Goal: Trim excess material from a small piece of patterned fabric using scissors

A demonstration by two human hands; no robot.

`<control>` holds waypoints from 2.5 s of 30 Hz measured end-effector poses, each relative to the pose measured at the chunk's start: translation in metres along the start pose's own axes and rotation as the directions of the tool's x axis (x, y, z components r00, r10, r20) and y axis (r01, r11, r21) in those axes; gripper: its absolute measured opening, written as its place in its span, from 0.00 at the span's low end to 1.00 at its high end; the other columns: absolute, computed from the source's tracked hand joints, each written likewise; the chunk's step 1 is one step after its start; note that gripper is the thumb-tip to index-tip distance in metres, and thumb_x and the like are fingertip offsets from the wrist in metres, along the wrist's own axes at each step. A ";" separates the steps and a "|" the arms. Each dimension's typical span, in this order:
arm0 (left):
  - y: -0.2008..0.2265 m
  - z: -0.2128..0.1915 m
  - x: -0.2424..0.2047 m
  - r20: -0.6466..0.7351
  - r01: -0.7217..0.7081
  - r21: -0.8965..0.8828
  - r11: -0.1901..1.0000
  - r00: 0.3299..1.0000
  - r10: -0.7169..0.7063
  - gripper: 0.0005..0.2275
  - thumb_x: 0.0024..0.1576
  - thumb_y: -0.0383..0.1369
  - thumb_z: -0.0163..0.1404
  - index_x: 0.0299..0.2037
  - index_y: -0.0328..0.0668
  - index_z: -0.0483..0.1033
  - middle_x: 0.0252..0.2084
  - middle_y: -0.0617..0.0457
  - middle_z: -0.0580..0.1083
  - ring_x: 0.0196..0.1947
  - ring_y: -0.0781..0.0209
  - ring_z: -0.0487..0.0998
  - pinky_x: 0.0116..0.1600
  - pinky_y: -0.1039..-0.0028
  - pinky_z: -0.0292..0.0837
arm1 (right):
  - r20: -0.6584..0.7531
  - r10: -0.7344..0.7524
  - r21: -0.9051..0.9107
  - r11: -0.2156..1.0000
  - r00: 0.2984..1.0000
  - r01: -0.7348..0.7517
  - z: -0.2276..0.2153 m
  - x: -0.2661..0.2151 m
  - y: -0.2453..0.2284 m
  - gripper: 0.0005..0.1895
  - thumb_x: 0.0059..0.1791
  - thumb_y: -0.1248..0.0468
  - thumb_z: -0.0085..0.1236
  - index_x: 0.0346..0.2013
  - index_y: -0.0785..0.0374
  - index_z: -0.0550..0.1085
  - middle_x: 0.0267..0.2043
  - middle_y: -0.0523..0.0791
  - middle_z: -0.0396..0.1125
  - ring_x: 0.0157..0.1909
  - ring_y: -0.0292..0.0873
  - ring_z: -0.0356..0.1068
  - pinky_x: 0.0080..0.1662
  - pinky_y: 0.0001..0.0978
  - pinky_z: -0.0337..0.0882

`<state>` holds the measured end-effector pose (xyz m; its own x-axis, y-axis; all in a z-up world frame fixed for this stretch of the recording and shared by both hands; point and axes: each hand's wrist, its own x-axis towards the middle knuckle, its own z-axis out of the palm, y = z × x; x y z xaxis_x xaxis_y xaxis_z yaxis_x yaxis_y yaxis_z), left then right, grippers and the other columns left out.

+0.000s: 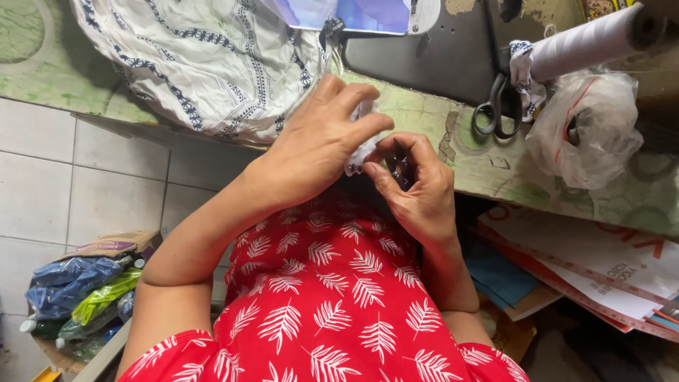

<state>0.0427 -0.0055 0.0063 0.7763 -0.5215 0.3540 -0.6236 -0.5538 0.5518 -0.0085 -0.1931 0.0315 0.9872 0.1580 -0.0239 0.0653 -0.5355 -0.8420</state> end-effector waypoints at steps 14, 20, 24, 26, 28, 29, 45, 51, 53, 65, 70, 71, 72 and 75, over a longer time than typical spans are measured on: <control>0.013 -0.044 0.001 -0.053 0.165 -0.486 0.858 0.975 -0.217 0.04 0.63 0.25 0.50 0.40 0.37 0.67 0.34 0.51 0.69 0.31 0.62 0.68 0.37 0.73 0.63 | -0.084 -0.041 0.224 0.973 0.996 0.059 -0.006 0.028 0.002 0.07 0.55 0.72 0.60 0.45 0.60 0.73 0.38 0.37 0.66 0.29 0.26 0.56 0.34 0.16 0.58; 0.015 -0.046 -0.008 -0.013 0.292 -0.639 0.712 0.921 -0.389 0.03 0.63 0.26 0.51 0.41 0.39 0.70 0.35 0.58 0.69 0.31 0.72 0.68 0.35 0.83 0.65 | 0.061 -0.048 0.380 0.925 0.997 0.022 0.002 0.042 0.002 0.12 0.51 0.71 0.65 0.47 0.62 0.72 0.44 0.40 0.67 0.31 0.26 0.61 0.35 0.15 0.64; 0.013 -0.046 -0.015 0.034 0.305 -0.756 0.579 0.902 -0.430 0.05 0.62 0.25 0.53 0.41 0.39 0.69 0.37 0.57 0.69 0.36 0.73 0.69 0.41 0.84 0.67 | 0.098 -0.066 0.366 0.930 0.993 0.026 -0.004 0.048 0.002 0.06 0.53 0.69 0.61 0.44 0.63 0.73 0.41 0.39 0.67 0.26 0.26 0.56 0.29 0.17 0.55; 0.012 -0.047 -0.016 0.027 0.286 -0.737 0.612 0.918 -0.396 0.04 0.63 0.27 0.51 0.44 0.36 0.70 0.40 0.54 0.70 0.40 0.69 0.71 0.46 0.82 0.69 | 0.116 -0.071 0.357 0.934 0.991 0.025 -0.005 0.049 -0.004 0.06 0.53 0.69 0.61 0.42 0.64 0.72 0.40 0.40 0.68 0.24 0.26 0.56 0.26 0.17 0.55; 0.009 -0.048 -0.016 0.020 0.293 -0.685 0.667 0.923 -0.385 0.04 0.63 0.28 0.52 0.44 0.38 0.72 0.41 0.55 0.71 0.41 0.68 0.71 0.47 0.80 0.68 | 0.117 -0.064 0.372 0.928 0.991 0.016 -0.003 0.050 -0.004 0.05 0.53 0.70 0.60 0.42 0.64 0.72 0.40 0.40 0.67 0.23 0.26 0.56 0.25 0.17 0.54; 0.008 -0.049 -0.016 0.015 0.298 -0.629 0.718 0.928 -0.372 0.05 0.63 0.29 0.52 0.45 0.39 0.73 0.41 0.55 0.72 0.41 0.66 0.71 0.48 0.78 0.66 | 0.117 -0.057 0.388 0.922 0.991 0.007 -0.003 0.051 -0.004 0.05 0.53 0.71 0.60 0.42 0.65 0.72 0.40 0.40 0.67 0.23 0.26 0.55 0.25 0.17 0.53; -0.002 -0.046 -0.024 0.098 0.368 -0.702 0.610 0.898 -0.429 0.04 0.63 0.32 0.55 0.39 0.43 0.77 0.35 0.60 0.68 0.30 0.75 0.63 0.34 0.84 0.57 | 0.076 -0.008 0.350 0.936 0.997 -0.020 -0.012 0.048 -0.001 0.08 0.52 0.70 0.63 0.42 0.64 0.72 0.36 0.41 0.67 0.20 0.27 0.55 0.23 0.17 0.53; -0.006 -0.031 -0.027 0.185 0.339 -0.876 0.342 0.893 -0.411 0.07 0.63 0.33 0.54 0.40 0.38 0.79 0.29 0.57 0.74 0.31 0.75 0.74 0.40 0.82 0.74 | 0.094 -0.134 0.454 0.888 0.986 0.077 -0.015 0.050 0.021 0.08 0.51 0.77 0.62 0.44 0.75 0.73 0.27 0.49 0.65 0.17 0.32 0.62 0.21 0.20 0.65; -0.018 -0.024 -0.031 0.215 0.342 -0.888 0.308 0.900 -0.380 0.07 0.65 0.33 0.52 0.40 0.37 0.79 0.28 0.55 0.76 0.30 0.75 0.75 0.38 0.82 0.75 | 0.121 -0.175 0.423 0.899 0.977 0.109 -0.016 0.048 0.025 0.03 0.55 0.74 0.56 0.43 0.74 0.73 0.26 0.48 0.66 0.18 0.32 0.61 0.22 0.20 0.63; 0.007 -0.054 -0.005 0.094 0.200 -0.696 0.690 0.978 -0.188 0.07 0.62 0.32 0.57 0.40 0.35 0.81 0.31 0.46 0.73 0.32 0.62 0.73 0.39 0.70 0.72 | 0.281 -0.211 0.501 0.864 0.936 0.044 -0.002 0.041 0.029 0.08 0.51 0.71 0.63 0.41 0.70 0.74 0.22 0.43 0.62 0.19 0.29 0.60 0.25 0.16 0.60; 0.000 -0.033 -0.015 -0.254 0.057 -0.230 0.971 0.960 -0.116 0.05 0.66 0.31 0.53 0.42 0.37 0.75 0.37 0.48 0.66 0.40 0.48 0.71 0.47 0.62 0.70 | 0.168 -0.095 0.623 0.782 0.981 -0.030 0.010 0.033 0.045 0.07 0.50 0.73 0.63 0.39 0.73 0.73 0.19 0.46 0.63 0.14 0.32 0.62 0.20 0.17 0.62; 0.002 -0.029 -0.018 -0.339 0.092 -0.177 0.980 0.929 -0.148 0.06 0.68 0.32 0.50 0.42 0.37 0.73 0.35 0.49 0.65 0.37 0.51 0.70 0.44 0.64 0.68 | 0.129 -0.081 0.631 0.775 0.988 -0.019 0.011 0.033 0.043 0.07 0.50 0.73 0.63 0.39 0.74 0.73 0.18 0.47 0.63 0.13 0.32 0.62 0.19 0.17 0.62; 0.009 -0.031 -0.023 -0.335 0.090 -0.177 0.980 0.931 -0.146 0.06 0.68 0.32 0.50 0.42 0.37 0.73 0.35 0.49 0.65 0.37 0.51 0.70 0.44 0.64 0.68 | 0.125 -0.079 0.633 0.774 0.989 -0.018 0.011 0.033 0.039 0.07 0.50 0.73 0.63 0.39 0.74 0.73 0.18 0.47 0.63 0.13 0.32 0.62 0.19 0.17 0.62; 0.027 -0.036 -0.032 -0.097 0.335 -0.431 0.838 0.906 -0.411 0.12 0.68 0.41 0.45 0.35 0.49 0.78 0.25 0.55 0.73 0.31 0.53 0.79 0.41 0.70 0.73 | 0.072 -0.065 0.641 0.768 0.995 0.004 0.013 0.031 0.031 0.07 0.52 0.74 0.60 0.43 0.73 0.72 0.21 0.50 0.66 0.13 0.33 0.62 0.18 0.20 0.64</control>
<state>0.0046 0.0192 0.0369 0.9690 -0.1821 0.1668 -0.2235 -0.3592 0.9061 0.0225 -0.1939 -0.0027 0.9676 0.2524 -0.0077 -0.0395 0.1214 -0.9918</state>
